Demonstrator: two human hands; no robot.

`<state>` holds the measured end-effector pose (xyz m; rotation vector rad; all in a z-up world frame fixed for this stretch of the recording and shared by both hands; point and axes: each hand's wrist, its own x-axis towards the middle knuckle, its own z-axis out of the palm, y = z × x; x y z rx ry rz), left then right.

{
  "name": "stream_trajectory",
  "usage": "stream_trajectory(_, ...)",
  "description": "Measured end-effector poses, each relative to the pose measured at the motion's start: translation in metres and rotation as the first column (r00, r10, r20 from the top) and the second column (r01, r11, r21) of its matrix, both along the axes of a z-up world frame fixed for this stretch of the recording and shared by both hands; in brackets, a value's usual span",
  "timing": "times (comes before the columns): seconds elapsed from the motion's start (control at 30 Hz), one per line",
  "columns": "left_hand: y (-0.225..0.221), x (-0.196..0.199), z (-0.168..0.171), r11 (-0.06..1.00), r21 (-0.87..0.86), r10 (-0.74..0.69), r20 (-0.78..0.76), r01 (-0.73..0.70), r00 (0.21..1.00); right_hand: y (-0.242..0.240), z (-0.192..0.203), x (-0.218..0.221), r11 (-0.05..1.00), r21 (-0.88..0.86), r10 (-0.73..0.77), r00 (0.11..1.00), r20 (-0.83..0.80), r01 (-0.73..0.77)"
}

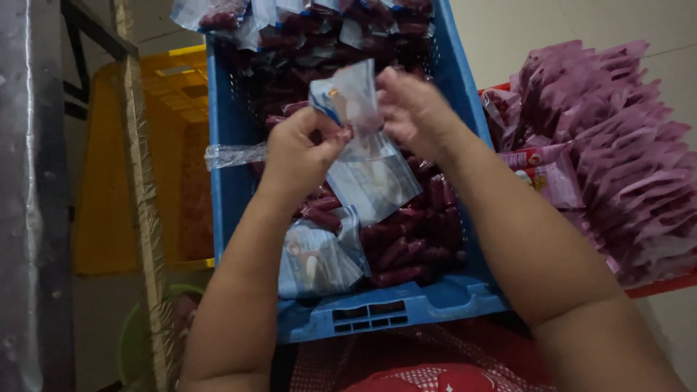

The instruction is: Packing small sausages from a bulk crate into individual plastic bags at a production facility.

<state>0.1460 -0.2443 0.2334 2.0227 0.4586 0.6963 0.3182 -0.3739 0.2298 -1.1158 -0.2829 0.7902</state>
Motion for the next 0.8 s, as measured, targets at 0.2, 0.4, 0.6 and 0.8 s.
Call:
stream_trajectory(0.2, 0.006, -0.016, 0.022, 0.997, -0.035, -0.074, -0.088, 0.071, 0.993, 0.004, -0.023, -0.014, 0.843, 0.092, 0.536, 0.842, -0.061, -0.530)
stream_trajectory(0.4, 0.011, -0.010, 0.004, 0.913, 0.389, -0.129, -0.009, 0.122, 0.992, 0.013, -0.036, -0.020, 0.886, 0.173, 0.450, 0.887, -0.107, -0.429)
stream_trajectory(0.6, 0.009, -0.017, 0.035, 0.978, -0.208, 0.020, 0.081, -0.003, 0.997, 0.016, -0.028, -0.016, 0.949, 0.160, 0.299, 0.939, -0.168, -0.273)
stream_trajectory(0.8, 0.043, -0.012, 0.003, 0.904, -0.417, 0.119, 0.040, -0.092, 0.992, 0.005, -0.008, -0.002, 0.998, 0.055, 0.037, 0.964, -0.263, -0.024)
